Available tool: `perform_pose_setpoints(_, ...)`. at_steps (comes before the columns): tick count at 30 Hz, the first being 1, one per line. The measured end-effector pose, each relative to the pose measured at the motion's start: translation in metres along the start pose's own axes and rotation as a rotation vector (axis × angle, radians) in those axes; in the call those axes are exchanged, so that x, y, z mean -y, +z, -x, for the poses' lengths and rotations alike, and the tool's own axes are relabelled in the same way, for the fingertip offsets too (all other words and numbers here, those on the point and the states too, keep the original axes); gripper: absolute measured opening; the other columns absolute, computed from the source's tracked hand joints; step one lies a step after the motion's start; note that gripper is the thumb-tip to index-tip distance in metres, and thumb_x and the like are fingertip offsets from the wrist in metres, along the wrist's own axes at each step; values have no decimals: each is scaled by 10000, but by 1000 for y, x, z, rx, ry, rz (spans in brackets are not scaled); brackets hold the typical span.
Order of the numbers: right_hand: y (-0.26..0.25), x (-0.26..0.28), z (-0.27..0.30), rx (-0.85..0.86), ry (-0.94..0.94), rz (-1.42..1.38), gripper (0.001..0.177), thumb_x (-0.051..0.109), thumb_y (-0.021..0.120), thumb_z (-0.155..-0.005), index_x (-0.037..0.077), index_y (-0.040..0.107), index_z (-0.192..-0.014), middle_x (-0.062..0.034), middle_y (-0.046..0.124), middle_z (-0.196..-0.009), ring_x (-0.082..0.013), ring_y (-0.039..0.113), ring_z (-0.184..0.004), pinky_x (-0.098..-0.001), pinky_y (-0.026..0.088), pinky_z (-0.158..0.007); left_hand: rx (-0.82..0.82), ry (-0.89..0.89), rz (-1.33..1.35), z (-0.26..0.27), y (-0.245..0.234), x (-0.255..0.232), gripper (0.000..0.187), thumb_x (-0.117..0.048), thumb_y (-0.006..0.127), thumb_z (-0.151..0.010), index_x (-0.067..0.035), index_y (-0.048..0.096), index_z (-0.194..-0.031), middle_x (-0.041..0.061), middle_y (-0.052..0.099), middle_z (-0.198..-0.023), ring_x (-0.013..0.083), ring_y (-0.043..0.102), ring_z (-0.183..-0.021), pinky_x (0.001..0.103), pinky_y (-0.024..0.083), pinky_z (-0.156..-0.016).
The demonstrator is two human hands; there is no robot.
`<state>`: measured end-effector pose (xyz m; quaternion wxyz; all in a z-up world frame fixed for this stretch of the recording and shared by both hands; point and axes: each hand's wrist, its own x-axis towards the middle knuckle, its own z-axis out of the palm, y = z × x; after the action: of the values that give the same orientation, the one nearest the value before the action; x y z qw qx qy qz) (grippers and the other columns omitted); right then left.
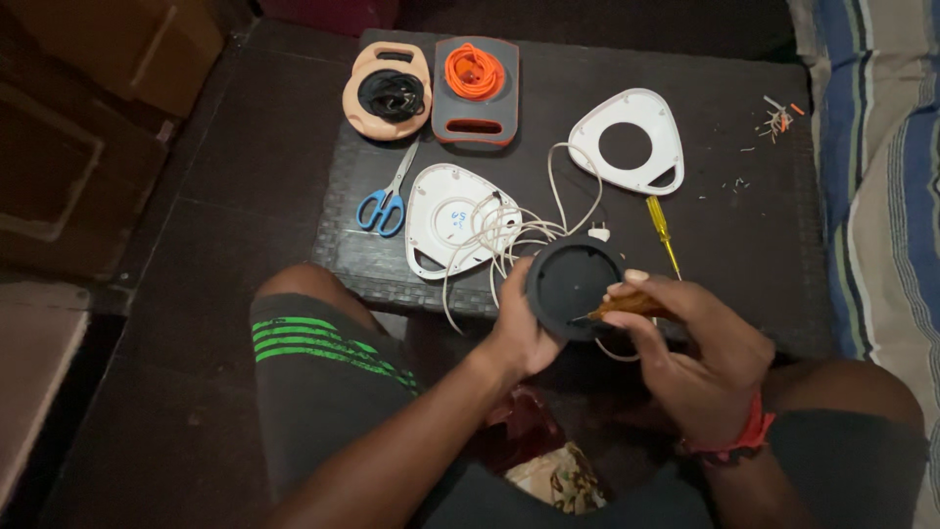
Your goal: The person uses a screwdriver to remove screws from a white plastic electrical device, opens the casing to reveal internal components, and then works on a black circular component with a wire. The person handles the device parts and tools on a small table.
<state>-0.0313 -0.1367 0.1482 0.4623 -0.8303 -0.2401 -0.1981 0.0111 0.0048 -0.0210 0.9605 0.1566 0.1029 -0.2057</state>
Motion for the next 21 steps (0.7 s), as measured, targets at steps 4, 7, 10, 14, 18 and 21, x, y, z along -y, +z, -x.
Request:
perform_pose_setpoints(4, 0, 3, 2, -2, -6, 2, 313, 2, 789, -887, -32, 673, -1176, -154, 758, -1051, -197, 770, -966, -287, 616, -849, -7, -12, 7, 0, -1, 0, 563, -449, 310, -1067, -45, 667, -1231, 125, 701, -1204, 258, 659, -1114, 432, 522, -1024)
perform_pose_setpoints(7, 0, 6, 2, 7, -35, 18, 313, 1, 784, -887, -30, 675, -1178, -153, 759, -1062, -198, 771, -968, -285, 614, -843, -21, -13, -2, 1, 1, -2, 581, -476, 314, -1057, -54, 666, -1247, 122, 697, -1226, 260, 657, -1131, 432, 520, -1026)
perform_pose_setpoints(10, 2, 9, 2, 32, -63, 12, 326, 3, 785, -869, -20, 678, -1176, -150, 759, -1077, -205, 775, -975, -285, 616, -837, -52, -41, 5, 3, 3, -4, 612, -510, 314, -1025, -64, 666, -1251, 118, 699, -1232, 270, 661, -1133, 438, 522, -1012)
perform_pose_setpoints(14, 5, 19, 5, 44, -68, 62, 329, 5, 814, -838, 13, 700, -1146, -131, 760, -1021, -198, 776, -895, -272, 590, -749, -2, -2, 11, 4, 3, -5, 610, -504, 329, -1030, -51, 666, -1259, 128, 707, -1225, 288, 673, -1130, 445, 531, -1025)
perform_pose_setpoints(18, 7, 33, 8, 55, -126, 73, 323, -40, 732, -874, 17, 696, -1190, -128, 749, -1063, -212, 778, -948, -281, 595, -793, -23, -11, 38, 6, 6, -5, 594, -488, 351, -1037, -34, 672, -1247, 137, 722, -1193, 290, 687, -1108, 446, 548, -1009)
perform_pose_setpoints(21, 17, 44, 10, -74, -121, 204, 285, 34, 807, -870, 32, 719, -1142, -132, 723, -1045, -222, 736, -937, -304, 582, -793, 25, 3, 112, 8, 14, -11, 538, -484, 390, -1029, -63, 684, -1191, 130, 731, -1129, 297, 692, -1028, 449, 558, -909)
